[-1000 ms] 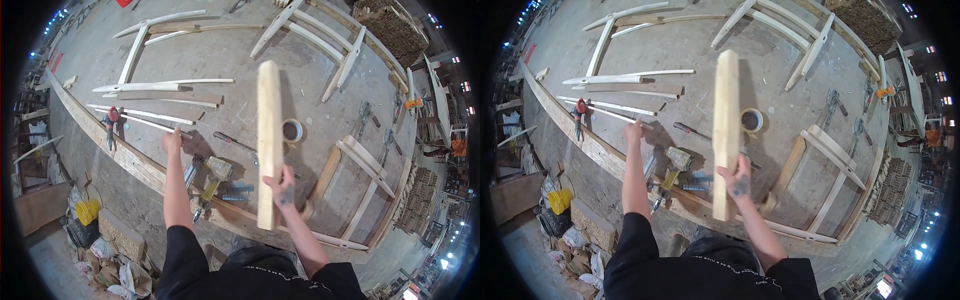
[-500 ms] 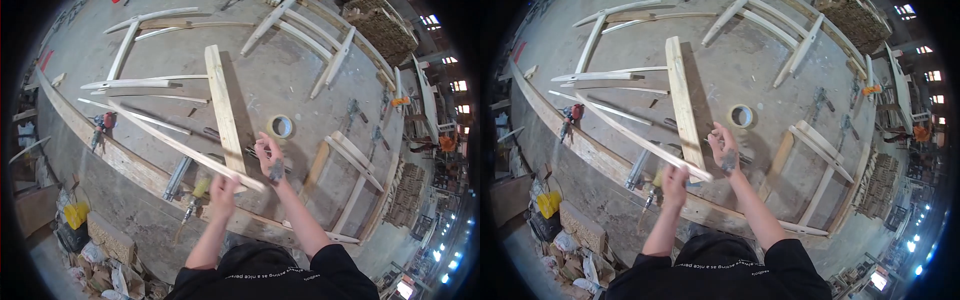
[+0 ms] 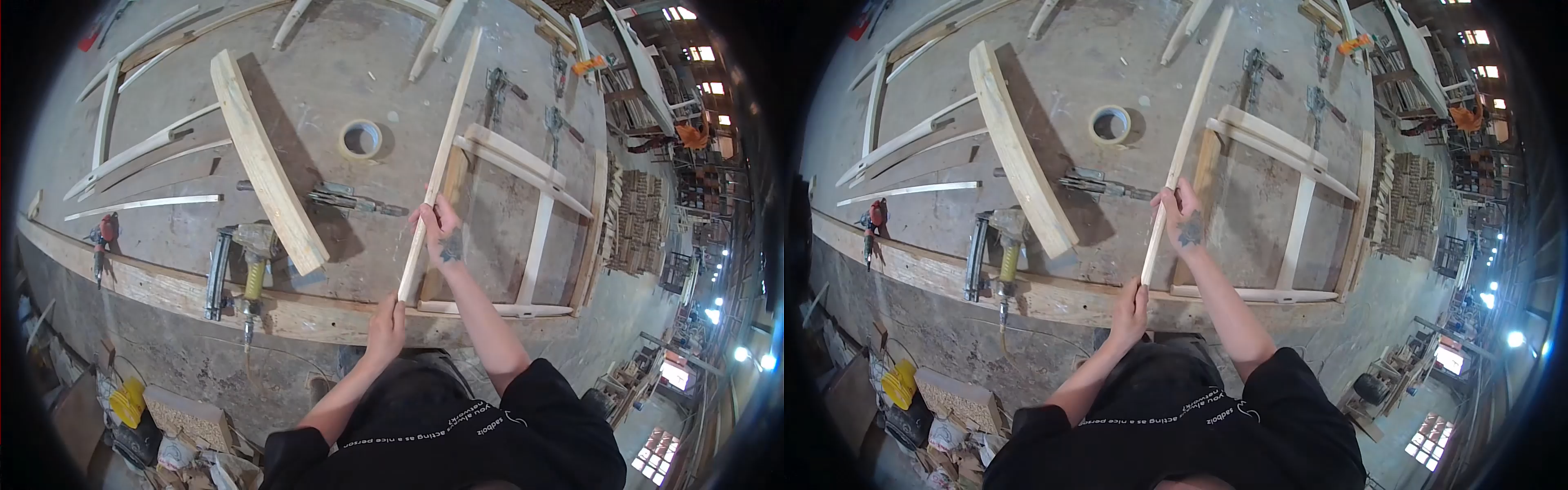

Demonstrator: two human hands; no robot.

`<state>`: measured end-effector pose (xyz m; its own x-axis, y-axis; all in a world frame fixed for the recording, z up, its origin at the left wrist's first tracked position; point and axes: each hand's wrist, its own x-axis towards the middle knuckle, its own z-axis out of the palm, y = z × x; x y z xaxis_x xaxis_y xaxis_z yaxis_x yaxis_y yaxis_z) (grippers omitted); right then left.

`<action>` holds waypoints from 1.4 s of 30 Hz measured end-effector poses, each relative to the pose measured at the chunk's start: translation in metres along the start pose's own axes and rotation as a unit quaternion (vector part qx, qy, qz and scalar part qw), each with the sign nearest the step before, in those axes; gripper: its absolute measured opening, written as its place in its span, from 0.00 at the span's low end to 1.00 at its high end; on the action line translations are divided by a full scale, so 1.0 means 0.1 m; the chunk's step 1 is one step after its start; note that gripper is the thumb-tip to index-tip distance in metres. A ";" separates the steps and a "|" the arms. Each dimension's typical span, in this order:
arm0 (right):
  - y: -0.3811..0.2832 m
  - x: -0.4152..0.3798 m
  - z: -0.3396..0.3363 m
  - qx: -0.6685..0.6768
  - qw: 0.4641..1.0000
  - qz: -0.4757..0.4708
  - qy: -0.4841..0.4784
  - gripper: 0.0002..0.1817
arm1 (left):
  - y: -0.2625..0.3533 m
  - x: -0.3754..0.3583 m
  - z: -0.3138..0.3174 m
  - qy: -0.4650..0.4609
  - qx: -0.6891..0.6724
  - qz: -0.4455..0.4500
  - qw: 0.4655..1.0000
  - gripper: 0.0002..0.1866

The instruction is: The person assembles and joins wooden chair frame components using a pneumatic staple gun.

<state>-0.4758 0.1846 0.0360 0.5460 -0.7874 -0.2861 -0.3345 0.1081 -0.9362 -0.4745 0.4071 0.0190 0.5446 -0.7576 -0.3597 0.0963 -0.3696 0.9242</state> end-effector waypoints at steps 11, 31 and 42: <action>1.25 0.23 -0.56 -0.285 0.958 -0.007 0.018 0.27 | -0.51 0.33 0.80 -0.009 0.253 -0.040 0.966 0.14; 1.29 -0.22 -1.38 -0.231 0.967 -0.104 -0.017 0.17 | -0.68 0.70 0.94 -0.155 0.407 0.032 0.900 0.15; 1.37 0.08 -1.06 -0.386 0.731 -0.434 -0.359 0.16 | -0.79 0.69 0.83 -0.124 0.268 0.012 0.955 0.12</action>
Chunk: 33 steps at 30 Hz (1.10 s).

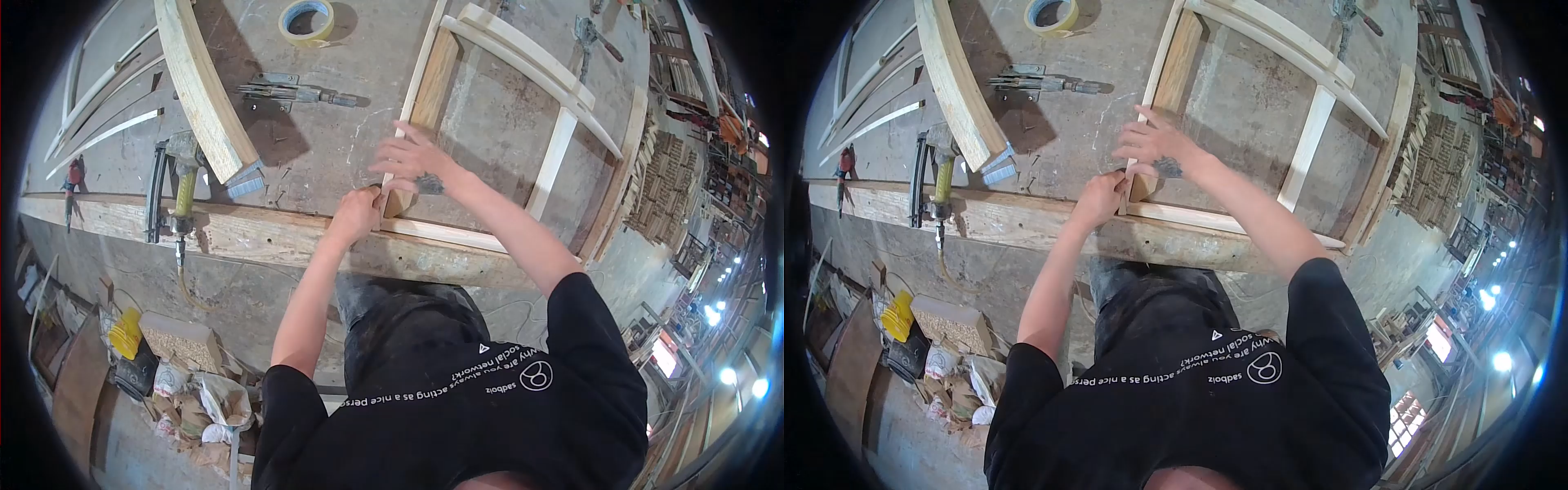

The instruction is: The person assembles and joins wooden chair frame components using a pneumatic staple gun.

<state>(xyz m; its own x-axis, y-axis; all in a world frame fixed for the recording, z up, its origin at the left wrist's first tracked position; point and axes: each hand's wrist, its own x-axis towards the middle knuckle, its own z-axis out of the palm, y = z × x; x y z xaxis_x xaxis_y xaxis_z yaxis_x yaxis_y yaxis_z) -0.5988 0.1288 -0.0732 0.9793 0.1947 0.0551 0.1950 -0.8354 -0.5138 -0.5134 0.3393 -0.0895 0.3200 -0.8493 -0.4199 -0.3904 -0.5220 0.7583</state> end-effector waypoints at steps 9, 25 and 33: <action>0.23 0.15 0.05 0.042 0.991 -0.062 -0.114 0.15 | 0.09 -0.02 -0.01 0.001 0.092 -0.099 0.991 0.16; 0.20 0.10 0.07 0.102 0.992 -0.021 -0.078 0.13 | 0.02 -0.06 -0.03 -0.012 -0.040 -0.099 0.994 0.13; 0.21 0.20 0.00 0.087 0.988 -0.068 -0.110 0.14 | -0.05 -0.06 -0.16 -0.050 -0.136 -0.108 0.984 0.13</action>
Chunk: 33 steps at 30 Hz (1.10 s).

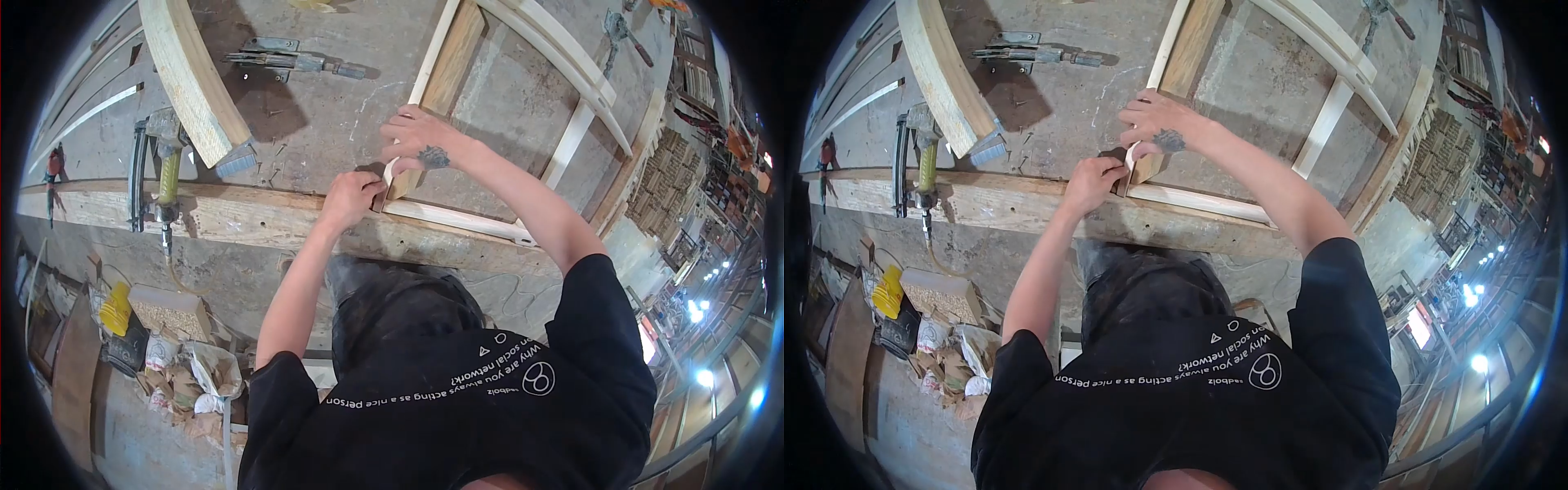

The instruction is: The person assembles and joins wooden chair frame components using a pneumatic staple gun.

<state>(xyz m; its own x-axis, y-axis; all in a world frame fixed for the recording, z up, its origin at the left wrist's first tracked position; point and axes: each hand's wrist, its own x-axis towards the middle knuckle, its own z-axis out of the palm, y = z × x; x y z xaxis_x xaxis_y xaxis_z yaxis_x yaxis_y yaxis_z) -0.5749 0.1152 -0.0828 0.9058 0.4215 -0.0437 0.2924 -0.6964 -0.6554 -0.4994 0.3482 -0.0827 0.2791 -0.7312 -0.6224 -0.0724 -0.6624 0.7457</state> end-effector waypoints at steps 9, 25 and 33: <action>0.13 -0.06 0.18 -0.012 1.000 -0.013 0.018 0.14 | 0.21 -0.09 0.29 0.023 0.253 0.020 0.967 0.16; 0.17 -0.12 0.18 -0.015 0.998 -0.027 0.049 0.14 | 0.13 0.09 0.18 -0.058 0.295 0.080 0.950 0.17; 0.18 -0.12 0.24 -0.063 0.995 -0.016 0.070 0.17 | 0.14 0.16 0.11 -0.070 0.302 0.097 0.946 0.15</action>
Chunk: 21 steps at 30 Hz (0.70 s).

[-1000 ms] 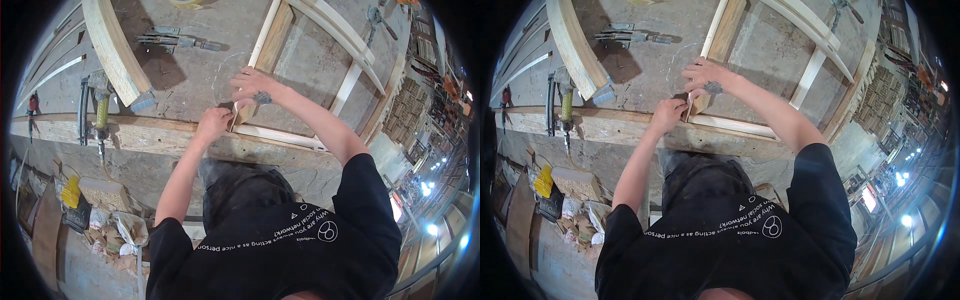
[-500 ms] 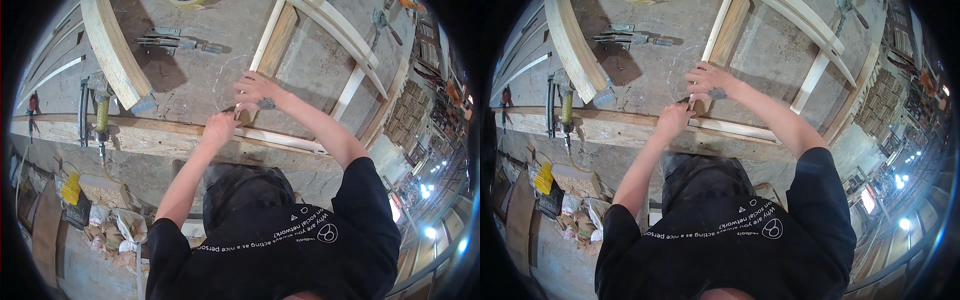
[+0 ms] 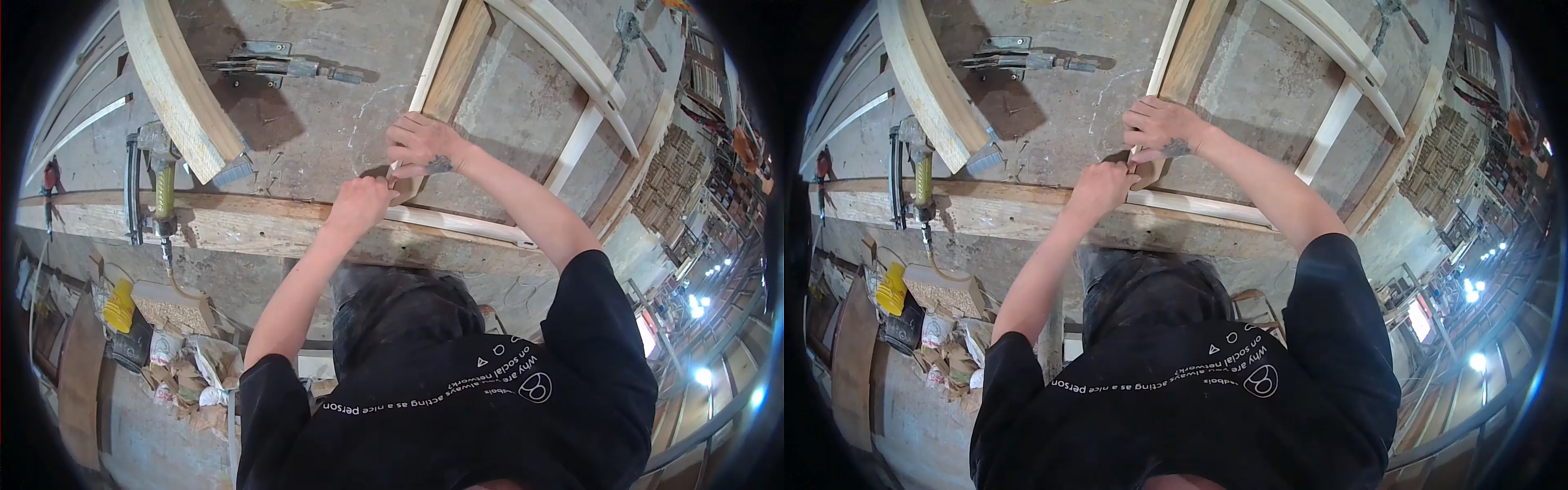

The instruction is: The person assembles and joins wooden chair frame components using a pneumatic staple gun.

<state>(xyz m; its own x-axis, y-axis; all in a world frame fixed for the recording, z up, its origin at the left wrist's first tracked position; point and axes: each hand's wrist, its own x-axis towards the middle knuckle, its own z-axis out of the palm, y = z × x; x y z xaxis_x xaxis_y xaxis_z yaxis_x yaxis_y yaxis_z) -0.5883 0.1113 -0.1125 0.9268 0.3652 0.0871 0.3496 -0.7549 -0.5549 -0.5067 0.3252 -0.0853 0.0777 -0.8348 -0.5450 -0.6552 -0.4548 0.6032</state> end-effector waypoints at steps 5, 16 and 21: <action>-0.02 0.13 -0.06 -0.030 0.997 -0.036 0.054 0.21 | -0.04 -0.17 0.05 0.078 -0.118 -0.052 0.989 0.15; -0.19 0.32 -0.20 -0.030 0.974 0.057 0.217 0.09 | 0.16 -0.14 0.19 0.062 -0.603 -0.158 0.780 0.16; 0.07 0.04 -0.74 0.031 0.875 0.349 0.335 0.08 | 0.20 -0.09 0.31 0.131 -0.577 -0.176 0.787 0.15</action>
<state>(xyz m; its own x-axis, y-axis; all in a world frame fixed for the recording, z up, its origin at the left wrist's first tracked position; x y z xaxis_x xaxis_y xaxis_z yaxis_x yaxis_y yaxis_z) -0.5719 0.0670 -0.0545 0.7914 -0.5892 0.1628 -0.3220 -0.6283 -0.7082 -0.5440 0.3336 -0.0867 0.3524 -0.5603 -0.7496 0.5488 -0.5251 0.6505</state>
